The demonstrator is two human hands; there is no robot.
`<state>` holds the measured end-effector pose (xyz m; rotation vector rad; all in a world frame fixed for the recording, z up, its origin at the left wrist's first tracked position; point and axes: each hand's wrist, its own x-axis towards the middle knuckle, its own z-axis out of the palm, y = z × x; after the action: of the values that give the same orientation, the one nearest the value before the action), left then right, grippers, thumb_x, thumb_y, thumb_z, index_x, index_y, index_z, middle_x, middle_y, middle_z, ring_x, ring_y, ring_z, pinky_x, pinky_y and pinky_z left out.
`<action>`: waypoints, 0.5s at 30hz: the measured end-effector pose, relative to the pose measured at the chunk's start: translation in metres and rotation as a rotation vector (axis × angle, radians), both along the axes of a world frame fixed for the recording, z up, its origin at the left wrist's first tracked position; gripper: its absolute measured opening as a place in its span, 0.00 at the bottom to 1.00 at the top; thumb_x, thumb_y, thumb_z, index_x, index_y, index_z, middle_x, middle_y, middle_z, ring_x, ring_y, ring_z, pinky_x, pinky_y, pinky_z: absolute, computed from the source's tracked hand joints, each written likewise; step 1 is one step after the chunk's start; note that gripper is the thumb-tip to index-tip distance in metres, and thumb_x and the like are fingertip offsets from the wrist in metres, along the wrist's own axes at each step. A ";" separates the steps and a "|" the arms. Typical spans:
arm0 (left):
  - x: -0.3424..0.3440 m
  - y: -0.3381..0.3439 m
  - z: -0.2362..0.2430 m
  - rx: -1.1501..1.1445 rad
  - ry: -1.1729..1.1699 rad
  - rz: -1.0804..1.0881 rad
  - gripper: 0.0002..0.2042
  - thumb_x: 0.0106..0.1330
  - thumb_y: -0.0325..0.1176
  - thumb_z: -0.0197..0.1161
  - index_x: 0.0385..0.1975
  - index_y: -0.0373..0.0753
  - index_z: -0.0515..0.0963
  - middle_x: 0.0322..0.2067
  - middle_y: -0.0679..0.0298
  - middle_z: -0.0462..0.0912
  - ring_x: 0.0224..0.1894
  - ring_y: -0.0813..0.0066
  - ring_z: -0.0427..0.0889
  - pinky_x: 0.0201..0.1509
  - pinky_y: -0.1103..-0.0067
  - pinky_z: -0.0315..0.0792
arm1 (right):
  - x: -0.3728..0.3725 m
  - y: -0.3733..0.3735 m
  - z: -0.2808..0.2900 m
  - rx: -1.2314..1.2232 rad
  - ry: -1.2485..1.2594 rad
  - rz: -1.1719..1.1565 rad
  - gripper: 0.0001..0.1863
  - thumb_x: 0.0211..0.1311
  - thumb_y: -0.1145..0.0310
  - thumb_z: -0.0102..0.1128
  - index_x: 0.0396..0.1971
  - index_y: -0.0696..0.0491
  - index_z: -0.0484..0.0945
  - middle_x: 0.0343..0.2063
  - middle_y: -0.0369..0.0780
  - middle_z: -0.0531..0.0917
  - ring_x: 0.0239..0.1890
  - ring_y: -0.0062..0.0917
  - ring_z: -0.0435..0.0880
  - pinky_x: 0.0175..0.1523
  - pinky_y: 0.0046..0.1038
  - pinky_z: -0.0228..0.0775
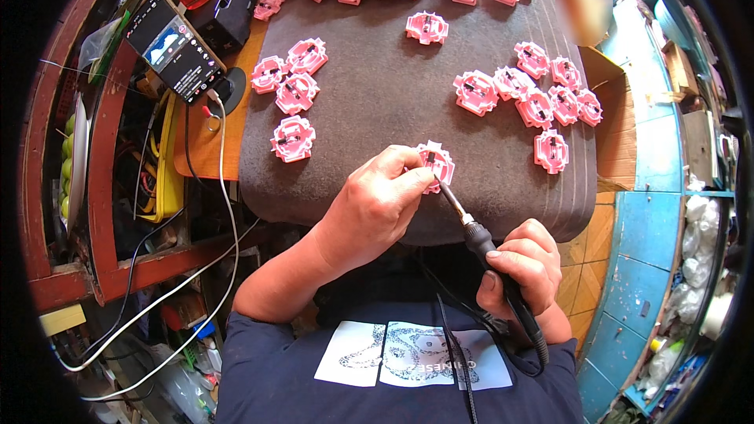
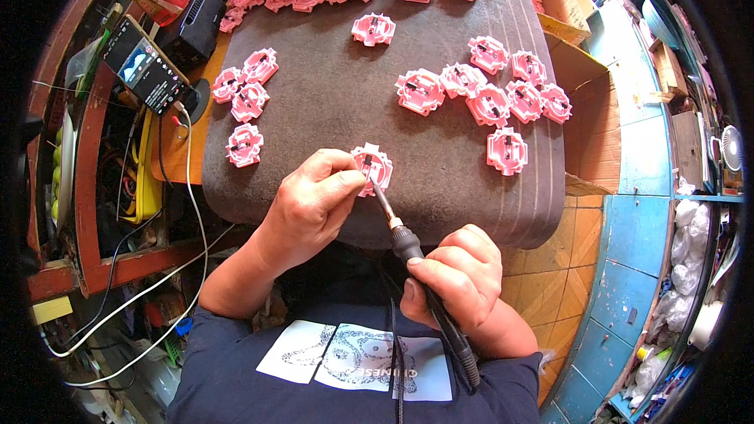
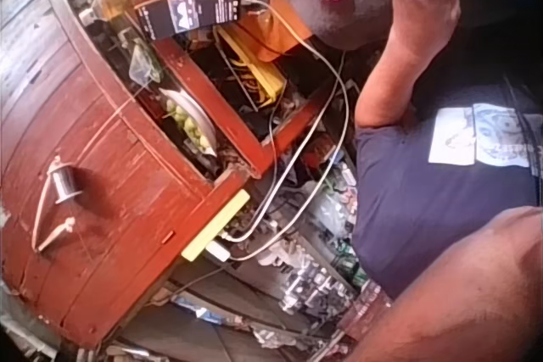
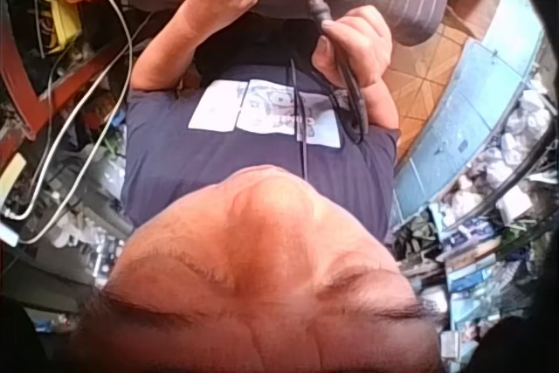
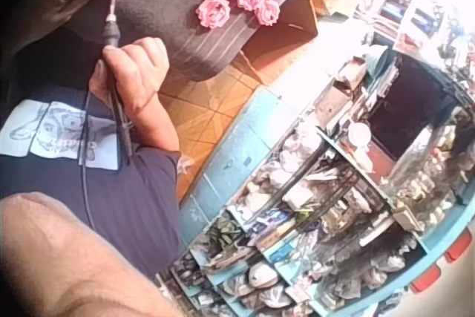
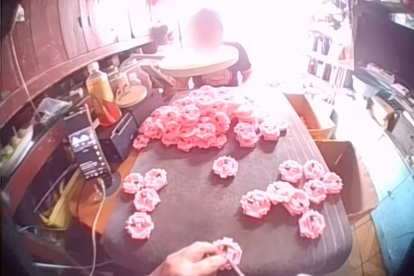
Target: The person uses a soldering iron to attach small components to pink plastic parts on a workbench. They handle each part one at a time, applying heat to specific points and placing finished pieces aside.
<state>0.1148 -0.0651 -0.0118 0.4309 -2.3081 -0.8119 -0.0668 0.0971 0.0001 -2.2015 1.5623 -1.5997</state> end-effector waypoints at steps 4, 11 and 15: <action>0.000 0.000 0.000 0.002 -0.008 0.001 0.11 0.62 0.17 0.70 0.43 0.33 0.83 0.42 0.52 0.82 0.41 0.54 0.86 0.45 0.69 0.82 | 0.000 0.001 0.001 0.009 0.002 0.006 0.12 0.58 0.75 0.69 0.42 0.57 0.79 0.22 0.37 0.79 0.20 0.29 0.75 0.27 0.32 0.65; 0.000 0.000 0.001 0.003 -0.007 -0.001 0.10 0.62 0.17 0.70 0.43 0.33 0.83 0.41 0.52 0.82 0.41 0.54 0.86 0.45 0.68 0.81 | 0.000 0.002 0.000 0.007 -0.003 -0.003 0.12 0.58 0.74 0.69 0.42 0.57 0.80 0.22 0.38 0.79 0.20 0.30 0.75 0.27 0.32 0.65; 0.001 0.000 0.000 -0.005 -0.009 0.002 0.10 0.62 0.17 0.70 0.43 0.32 0.83 0.41 0.52 0.82 0.41 0.54 0.86 0.45 0.68 0.81 | -0.001 0.004 0.000 0.010 -0.013 -0.016 0.12 0.59 0.73 0.69 0.42 0.57 0.80 0.23 0.38 0.80 0.21 0.30 0.75 0.27 0.32 0.66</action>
<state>0.1157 -0.0651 -0.0118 0.4355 -2.3172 -0.8048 -0.0680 0.1014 0.0002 -2.1750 1.5849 -1.6028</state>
